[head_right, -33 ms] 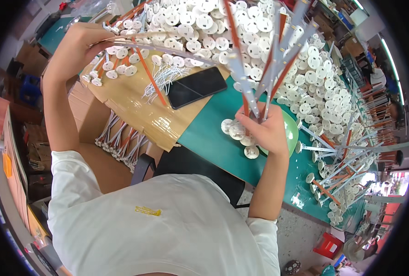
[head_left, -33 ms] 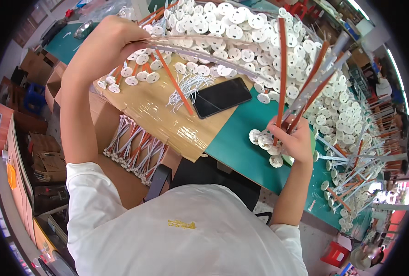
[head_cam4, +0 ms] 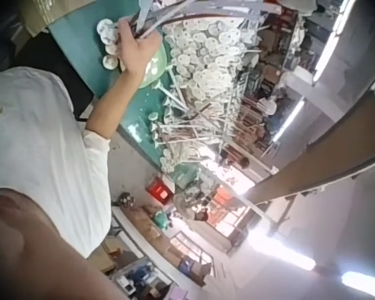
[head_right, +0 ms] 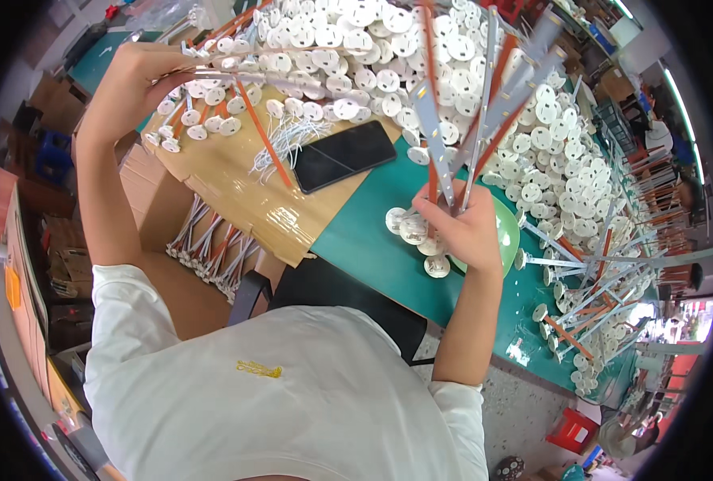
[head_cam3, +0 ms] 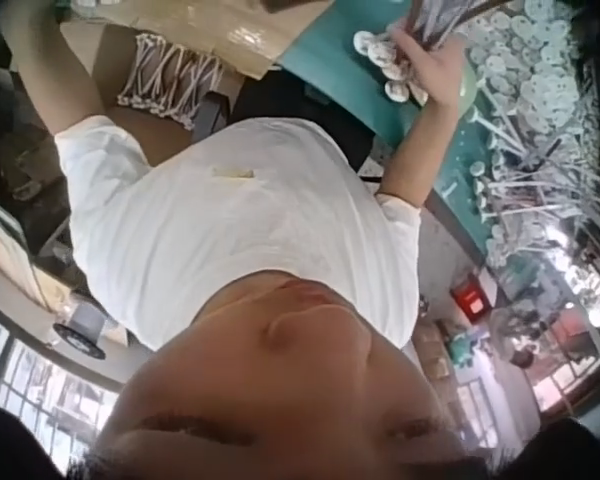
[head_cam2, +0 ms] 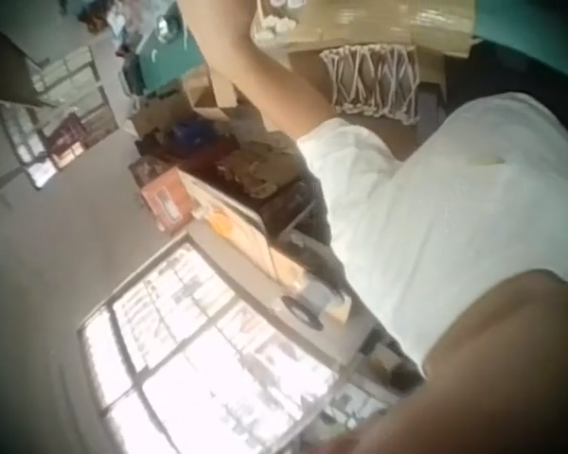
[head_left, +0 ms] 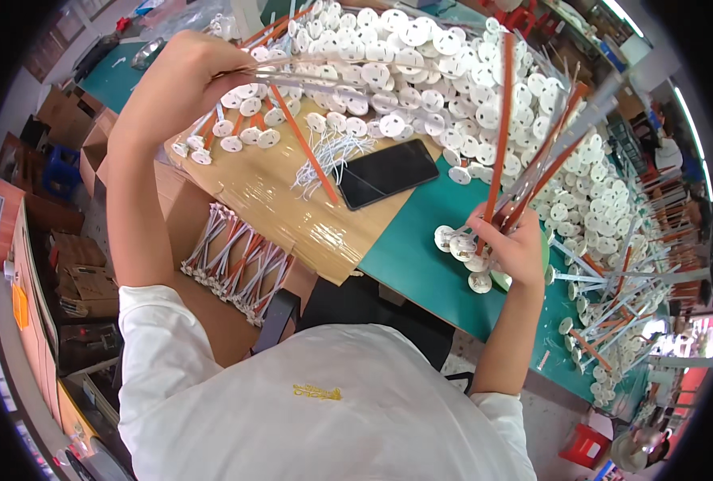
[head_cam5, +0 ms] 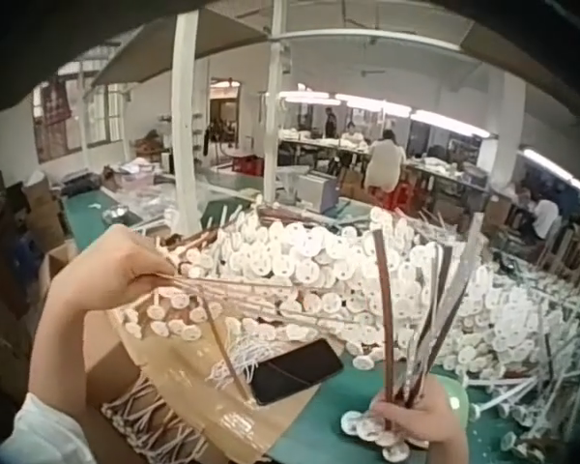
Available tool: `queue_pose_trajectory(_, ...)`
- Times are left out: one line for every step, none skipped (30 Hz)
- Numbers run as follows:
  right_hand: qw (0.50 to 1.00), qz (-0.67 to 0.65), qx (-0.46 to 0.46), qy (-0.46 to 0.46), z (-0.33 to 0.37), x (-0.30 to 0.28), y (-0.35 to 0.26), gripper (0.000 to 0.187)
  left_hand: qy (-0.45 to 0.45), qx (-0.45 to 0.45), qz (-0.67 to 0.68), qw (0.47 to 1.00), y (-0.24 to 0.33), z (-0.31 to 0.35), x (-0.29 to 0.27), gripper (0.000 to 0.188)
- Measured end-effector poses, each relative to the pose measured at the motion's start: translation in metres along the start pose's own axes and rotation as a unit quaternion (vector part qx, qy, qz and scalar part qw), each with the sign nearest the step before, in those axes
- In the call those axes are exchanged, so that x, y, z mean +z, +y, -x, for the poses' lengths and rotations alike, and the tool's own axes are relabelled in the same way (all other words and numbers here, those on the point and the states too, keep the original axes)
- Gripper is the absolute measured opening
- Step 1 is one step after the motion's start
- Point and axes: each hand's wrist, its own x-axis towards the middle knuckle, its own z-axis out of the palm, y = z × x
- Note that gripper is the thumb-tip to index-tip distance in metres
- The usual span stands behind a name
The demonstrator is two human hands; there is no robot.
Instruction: Assemble and bundle plastic decorative light components at a factory workbench.
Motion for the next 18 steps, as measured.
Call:
queue_pose_trajectory(1.000, -0.001, 0.019, -0.008, 0.001, 0.000, -0.005, 0.010, 0.020, -0.048, 0.031, 0.998, -0.006, 0.008, 0.000, 0.015)
queue_pose_trajectory(1.000, -0.002, 0.010, -0.009, 0.002, 0.001, -0.005, 0.010, 0.045, -0.132, 0.035, 0.990, 0.002, 0.013, 0.003, 0.013)
queue_pose_trajectory(0.998, -0.055, -0.013, 0.023, 0.001, 0.006, -0.001, 0.010, 0.100, -0.210, 0.190, 0.954, 0.009, 0.022, 0.021, 0.013)
queue_pose_trajectory(0.992, -0.108, -0.035, 0.058, -0.001, 0.010, 0.004, 0.012, 0.153, -0.276, 0.342, 0.885, 0.016, 0.026, 0.045, 0.013)
queue_pose_trajectory(0.989, -0.121, -0.067, 0.051, -0.003, 0.010, 0.012, 0.015, 0.154, -0.270, 0.366, 0.877, 0.031, 0.024, 0.061, 0.014)
queue_pose_trajectory(0.988, -0.122, -0.072, 0.054, -0.004, 0.014, 0.010, 0.015, 0.153, -0.263, 0.395, 0.867, 0.051, 0.017, 0.078, 0.014)
queue_pose_trajectory(0.983, -0.146, -0.064, 0.091, -0.004, 0.021, 0.007, 0.014, 0.125, -0.271, 0.425, 0.855, 0.072, 0.011, 0.089, 0.016)
queue_pose_trajectory(0.976, -0.168, -0.054, 0.131, -0.001, 0.026, 0.003, 0.015, 0.096, -0.277, 0.458, 0.839, 0.094, 0.004, 0.099, 0.018)
queue_pose_trajectory(0.981, -0.125, -0.037, 0.143, 0.000, 0.027, -0.003, 0.021, 0.090, -0.283, 0.522, 0.800, 0.115, -0.003, 0.107, 0.018)
queue_pose_trajectory(0.981, -0.121, -0.037, 0.150, 0.004, 0.029, -0.011, 0.021, 0.083, -0.284, 0.585, 0.755, 0.131, -0.011, 0.115, 0.018)
queue_pose_trajectory(0.977, -0.109, -0.080, 0.163, 0.008, 0.031, -0.020, 0.024, 0.067, -0.255, 0.595, 0.759, 0.142, -0.019, 0.123, 0.018)
queue_pose_trajectory(0.972, -0.096, -0.122, 0.177, 0.011, 0.031, -0.029, 0.028, 0.050, -0.226, 0.606, 0.761, 0.150, -0.026, 0.130, 0.018)
queue_pose_trajectory(0.973, -0.107, -0.119, 0.165, 0.017, 0.027, -0.038, 0.035, 0.006, -0.220, 0.605, 0.765, 0.156, -0.031, 0.134, 0.017)
queue_pose_trajectory(0.972, -0.102, -0.117, 0.175, 0.018, 0.027, -0.041, 0.035, 0.026, -0.170, 0.619, 0.767, 0.163, -0.037, 0.143, 0.018)
queue_pose_trajectory(0.964, -0.130, -0.108, 0.204, 0.017, 0.028, -0.043, 0.033, -0.021, -0.161, 0.621, 0.767, 0.167, -0.040, 0.145, 0.016)
queue_pose_trajectory(0.955, -0.158, -0.097, 0.232, 0.018, 0.028, -0.043, 0.031, -0.068, -0.154, 0.622, 0.765, 0.173, -0.043, 0.141, 0.014)
queue_pose_trajectory(0.946, -0.176, -0.098, 0.253, 0.020, 0.026, -0.042, 0.027, -0.071, -0.151, 0.626, 0.762, 0.176, -0.046, 0.143, 0.014)
queue_pose_trajectory(0.946, -0.174, -0.094, 0.256, 0.023, 0.023, -0.040, 0.027, -0.067, -0.133, 0.620, 0.770, 0.178, -0.049, 0.146, 0.019)
